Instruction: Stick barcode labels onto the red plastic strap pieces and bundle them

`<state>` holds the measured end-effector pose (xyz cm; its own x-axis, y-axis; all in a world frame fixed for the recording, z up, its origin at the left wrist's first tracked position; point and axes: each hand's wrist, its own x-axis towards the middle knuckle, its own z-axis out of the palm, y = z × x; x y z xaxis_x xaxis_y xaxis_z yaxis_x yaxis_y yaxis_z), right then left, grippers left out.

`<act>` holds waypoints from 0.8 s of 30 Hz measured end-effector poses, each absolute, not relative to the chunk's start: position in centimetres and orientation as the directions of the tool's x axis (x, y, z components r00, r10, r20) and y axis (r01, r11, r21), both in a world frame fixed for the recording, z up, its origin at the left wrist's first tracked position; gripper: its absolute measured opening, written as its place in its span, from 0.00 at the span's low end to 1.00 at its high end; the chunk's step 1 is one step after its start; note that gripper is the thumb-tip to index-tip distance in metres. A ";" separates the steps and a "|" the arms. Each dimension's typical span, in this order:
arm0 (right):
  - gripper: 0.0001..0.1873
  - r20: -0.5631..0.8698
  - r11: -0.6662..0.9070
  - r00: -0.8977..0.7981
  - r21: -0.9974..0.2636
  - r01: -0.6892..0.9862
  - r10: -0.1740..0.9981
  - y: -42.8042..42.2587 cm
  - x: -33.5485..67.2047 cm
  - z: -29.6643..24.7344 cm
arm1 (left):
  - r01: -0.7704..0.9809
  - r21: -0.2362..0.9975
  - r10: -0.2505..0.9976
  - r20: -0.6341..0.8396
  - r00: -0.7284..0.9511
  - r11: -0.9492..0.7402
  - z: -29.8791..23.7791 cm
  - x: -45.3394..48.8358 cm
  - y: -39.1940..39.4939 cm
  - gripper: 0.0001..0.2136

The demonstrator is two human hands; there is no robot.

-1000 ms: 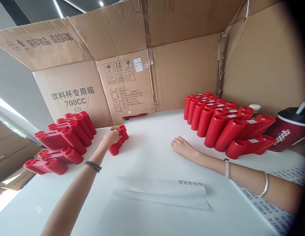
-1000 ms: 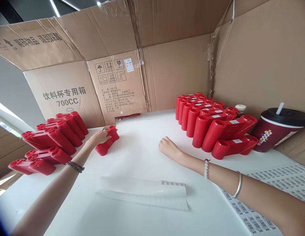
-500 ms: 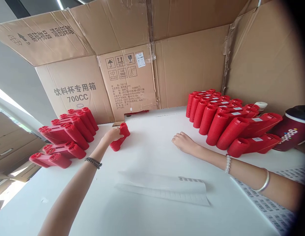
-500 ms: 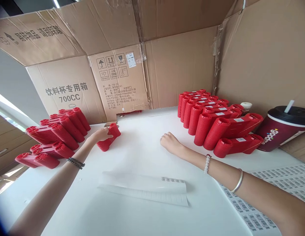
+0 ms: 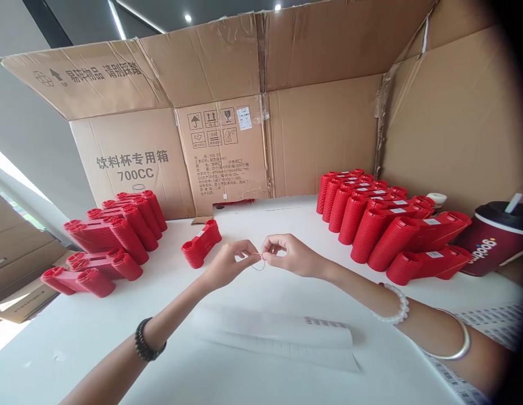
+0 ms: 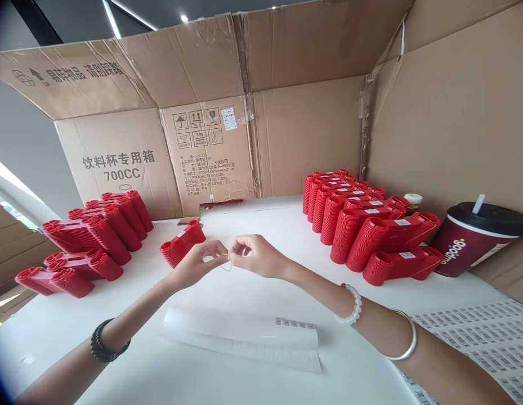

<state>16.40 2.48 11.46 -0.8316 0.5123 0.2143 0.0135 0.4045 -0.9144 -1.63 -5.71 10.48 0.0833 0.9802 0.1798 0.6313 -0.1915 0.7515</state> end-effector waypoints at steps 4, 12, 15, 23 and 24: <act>0.06 0.249 -0.107 -0.894 -0.945 -0.308 0.372 1.7 15.7 12.0 | 0.468 0.872 0.986 0.165 -0.003 -0.144 9.7 -2.3 -6.4 0.13; 0.05 0.209 -0.358 -0.955 -0.892 -0.274 0.211 0.6 13.1 11.5 | 0.485 0.854 0.976 0.106 0.192 -0.189 8.5 -4.7 -7.3 0.16; 0.09 0.145 -0.223 -0.960 -0.954 -0.200 0.241 0.4 13.1 11.2 | 0.841 0.493 0.968 0.219 0.127 -0.222 9.3 -7.7 -6.0 0.20; 0.20 0.080 0.120 -0.857 -0.993 -0.022 0.509 1.8 15.6 10.3 | 0.859 0.009 0.858 -0.038 -0.512 0.512 9.1 -15.3 0.9 0.25; 0.20 0.077 0.137 -0.841 -0.991 -0.004 0.535 2.1 16.0 10.2 | 0.855 0.004 0.854 -0.063 -0.517 0.518 8.7 -15.6 1.2 0.22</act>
<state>15.96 2.11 10.19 -0.8415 0.5348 0.0772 -0.0040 0.1367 -0.9906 -15.60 1.24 8.66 -0.5172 0.8535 -0.0633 0.8551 0.5184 0.0035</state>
